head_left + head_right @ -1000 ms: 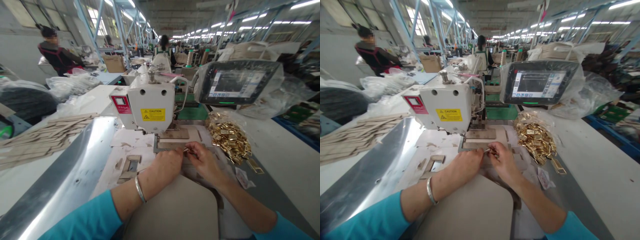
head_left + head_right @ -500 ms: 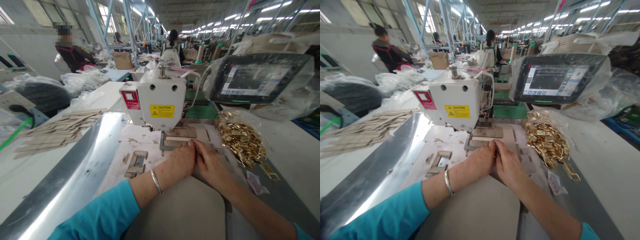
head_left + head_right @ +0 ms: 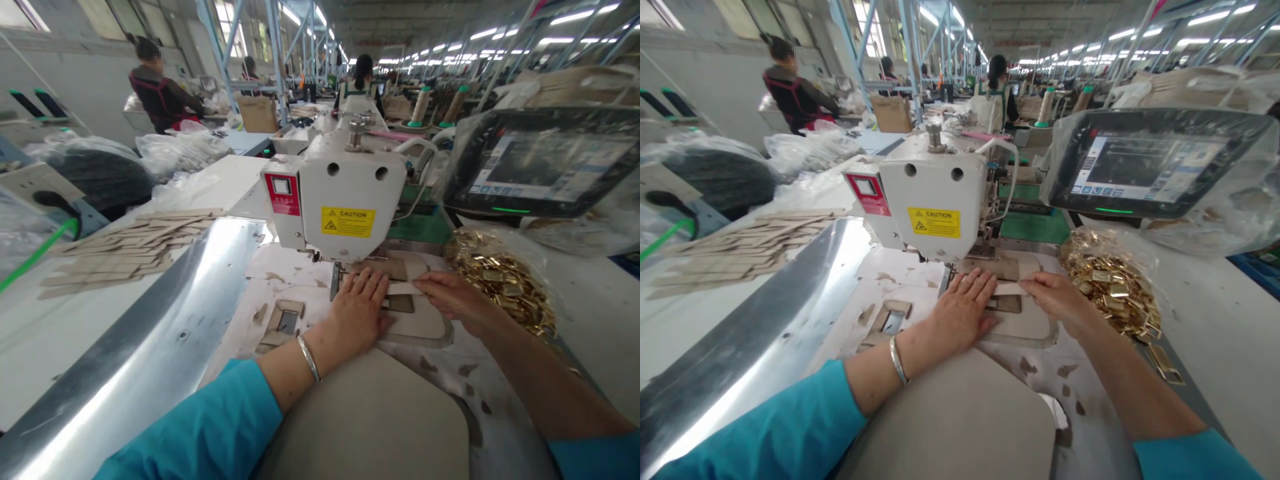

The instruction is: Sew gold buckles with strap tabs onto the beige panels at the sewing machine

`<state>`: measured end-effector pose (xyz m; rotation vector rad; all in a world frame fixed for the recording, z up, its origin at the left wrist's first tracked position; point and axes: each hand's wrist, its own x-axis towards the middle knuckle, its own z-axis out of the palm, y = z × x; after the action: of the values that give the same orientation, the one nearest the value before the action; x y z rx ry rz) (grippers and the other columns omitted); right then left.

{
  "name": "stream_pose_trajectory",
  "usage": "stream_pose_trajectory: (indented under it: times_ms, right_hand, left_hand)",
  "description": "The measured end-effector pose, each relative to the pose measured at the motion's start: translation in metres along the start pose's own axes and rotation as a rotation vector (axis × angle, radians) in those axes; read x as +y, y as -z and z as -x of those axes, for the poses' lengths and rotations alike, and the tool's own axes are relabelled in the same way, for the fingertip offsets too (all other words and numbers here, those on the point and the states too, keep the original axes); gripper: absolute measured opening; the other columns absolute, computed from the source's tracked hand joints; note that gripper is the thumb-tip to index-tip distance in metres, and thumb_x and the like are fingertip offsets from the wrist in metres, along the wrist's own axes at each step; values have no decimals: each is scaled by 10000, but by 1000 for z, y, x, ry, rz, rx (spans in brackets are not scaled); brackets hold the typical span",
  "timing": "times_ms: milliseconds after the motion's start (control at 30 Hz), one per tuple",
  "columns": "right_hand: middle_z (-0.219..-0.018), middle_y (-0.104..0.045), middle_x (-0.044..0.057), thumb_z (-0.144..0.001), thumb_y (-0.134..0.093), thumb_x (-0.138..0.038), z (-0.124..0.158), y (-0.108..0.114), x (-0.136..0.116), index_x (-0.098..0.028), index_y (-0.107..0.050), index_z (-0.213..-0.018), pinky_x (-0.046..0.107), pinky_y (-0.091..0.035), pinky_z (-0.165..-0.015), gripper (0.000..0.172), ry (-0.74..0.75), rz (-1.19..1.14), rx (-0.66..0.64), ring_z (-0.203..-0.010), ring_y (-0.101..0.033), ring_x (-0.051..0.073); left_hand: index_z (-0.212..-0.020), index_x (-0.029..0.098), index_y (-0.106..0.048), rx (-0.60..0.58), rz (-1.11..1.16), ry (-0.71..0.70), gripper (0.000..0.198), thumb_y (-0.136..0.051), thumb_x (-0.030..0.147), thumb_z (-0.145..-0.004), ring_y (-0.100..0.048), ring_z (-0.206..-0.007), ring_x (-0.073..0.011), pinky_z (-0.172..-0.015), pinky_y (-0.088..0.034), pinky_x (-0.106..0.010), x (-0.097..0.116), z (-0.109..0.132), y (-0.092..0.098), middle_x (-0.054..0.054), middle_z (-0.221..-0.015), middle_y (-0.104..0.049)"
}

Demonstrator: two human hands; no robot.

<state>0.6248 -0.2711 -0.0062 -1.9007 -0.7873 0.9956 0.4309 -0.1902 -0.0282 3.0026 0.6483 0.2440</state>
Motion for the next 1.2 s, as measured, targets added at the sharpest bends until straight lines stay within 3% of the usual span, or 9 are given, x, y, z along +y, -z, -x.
stream_pose_trajectory:
  times_ms: [200,400,733,1200]
  right_hand:
    - [-438,-271,-113,-725,-641,-438,-11,-9,2,-202,-511,-747,165,-75,-373,270,-103,-26,44,-350,-187,36]
    - [-448,-330,-92,-728,-643,-398,-19,-19,7,-189,-516,-736,169,-123,-373,244,-57,52,89,-358,-251,38]
    - [-426,-261,-105,-771,-605,-346,-35,-4,-12,-192,-498,-722,174,-81,-390,193,-183,39,-34,-362,-186,35]
    - [-450,-285,-90,-815,-584,-358,-35,-12,-11,-183,-539,-756,199,-101,-404,189,-124,156,-23,-381,-230,50]
  left_hand:
    - [-1491,82,-307,14,12,-8,691,-394,526,-969,-253,-1454,-287,-1195,-216,-472,-4,-7,-10,-112,-1565,-309]
    - [-1471,64,-343,57,20,-1,711,-369,563,-966,-282,-1443,-274,-1189,-238,-440,-11,-15,-18,-124,-1542,-355]
    - [-1471,41,-339,31,8,17,736,-394,566,-957,-274,-1447,-294,-1180,-261,-426,-5,-12,-21,-150,-1544,-337]
    - [-1454,-28,-344,-64,-66,252,869,-496,617,-892,-282,-1419,-411,-1155,-258,-516,9,-14,-12,-264,-1519,-304]
